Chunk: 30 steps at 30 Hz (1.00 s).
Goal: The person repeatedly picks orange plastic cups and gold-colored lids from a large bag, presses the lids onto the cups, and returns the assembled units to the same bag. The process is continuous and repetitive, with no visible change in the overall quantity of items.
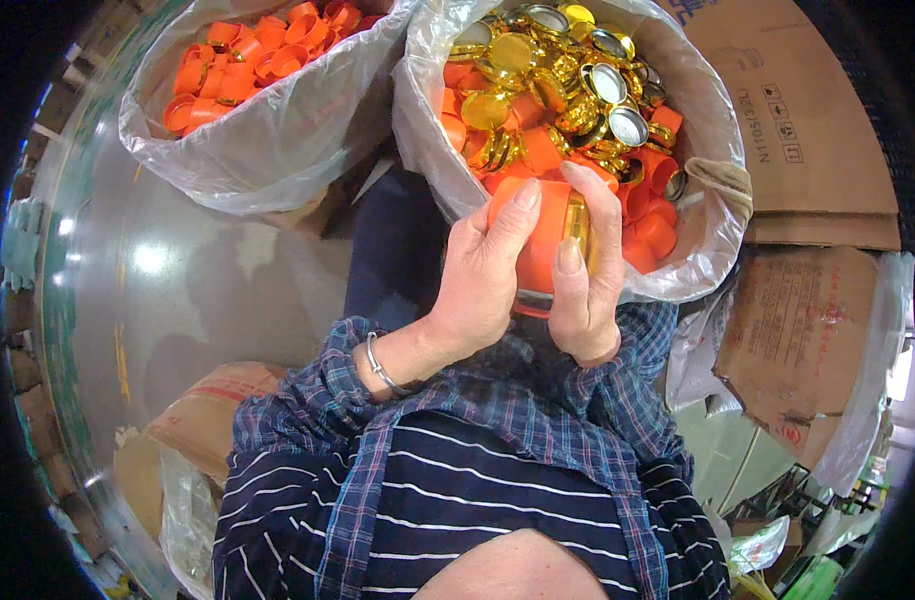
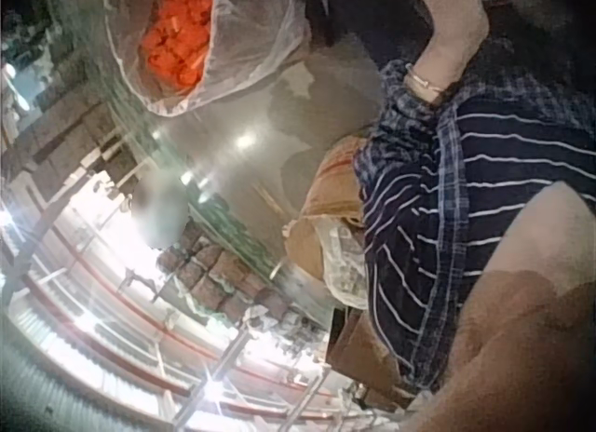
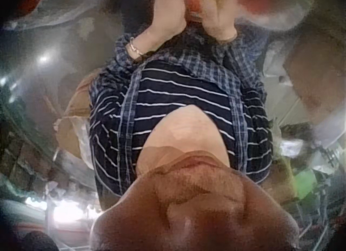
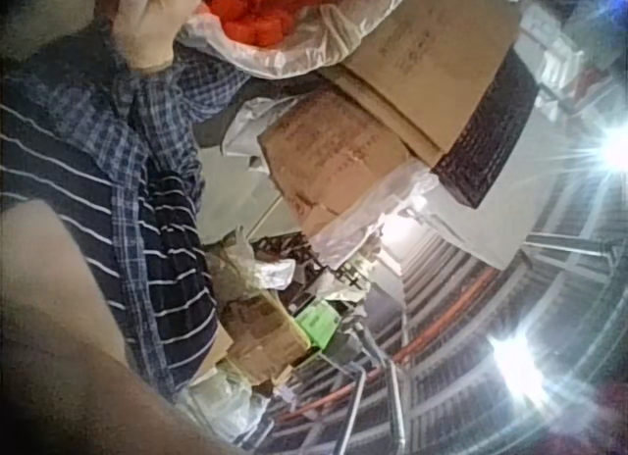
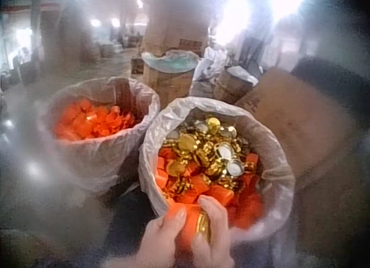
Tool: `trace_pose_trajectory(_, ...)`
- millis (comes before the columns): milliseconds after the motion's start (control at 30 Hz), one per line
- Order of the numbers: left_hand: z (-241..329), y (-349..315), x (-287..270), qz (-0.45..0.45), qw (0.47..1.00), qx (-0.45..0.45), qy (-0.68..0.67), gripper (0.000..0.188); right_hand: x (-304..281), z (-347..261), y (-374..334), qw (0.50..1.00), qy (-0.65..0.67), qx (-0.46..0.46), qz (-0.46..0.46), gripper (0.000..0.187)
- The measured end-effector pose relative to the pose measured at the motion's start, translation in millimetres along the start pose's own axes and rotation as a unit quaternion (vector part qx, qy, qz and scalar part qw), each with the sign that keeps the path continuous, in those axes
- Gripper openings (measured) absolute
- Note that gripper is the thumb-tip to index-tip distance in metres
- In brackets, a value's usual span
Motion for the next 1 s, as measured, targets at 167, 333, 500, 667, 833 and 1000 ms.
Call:
trace_pose_trajectory(167,1,-1,-5,0.000,0.976,0.131,0.172,0.029,7,12,-1,0.984,0.100,0.145,0.011,0.044)
trace_pose_trajectory(333,4,6,-6,-0.009,0.937,0.196,0.291,0.028,13,16,0,0.959,0.170,0.222,0.051,0.044)
trace_pose_trajectory(500,-1,31,-14,-0.096,0.989,-0.103,0.055,0.044,2,25,17,0.961,0.161,0.226,-0.015,0.037)
trace_pose_trajectory(667,12,28,-9,-0.151,0.946,-0.008,0.288,0.061,-7,48,17,0.895,0.279,0.348,0.006,0.033)
trace_pose_trajectory(833,26,12,-1,-0.122,0.870,0.120,0.462,0.077,-17,26,18,0.981,0.079,0.178,-0.006,0.036)
trace_pose_trajectory(1000,27,5,7,-0.111,0.857,0.180,0.470,0.069,-19,22,15,0.970,0.106,0.218,0.020,0.036)
Point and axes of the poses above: each hand's wrist, its own y-axis towards the middle knuckle, its own x-axis out of the palm, z = x × y, the point moved 5 cm from there along y, towards the middle knuckle, and after that the axes turned 8 degrees about z, right-handed, at the moved point
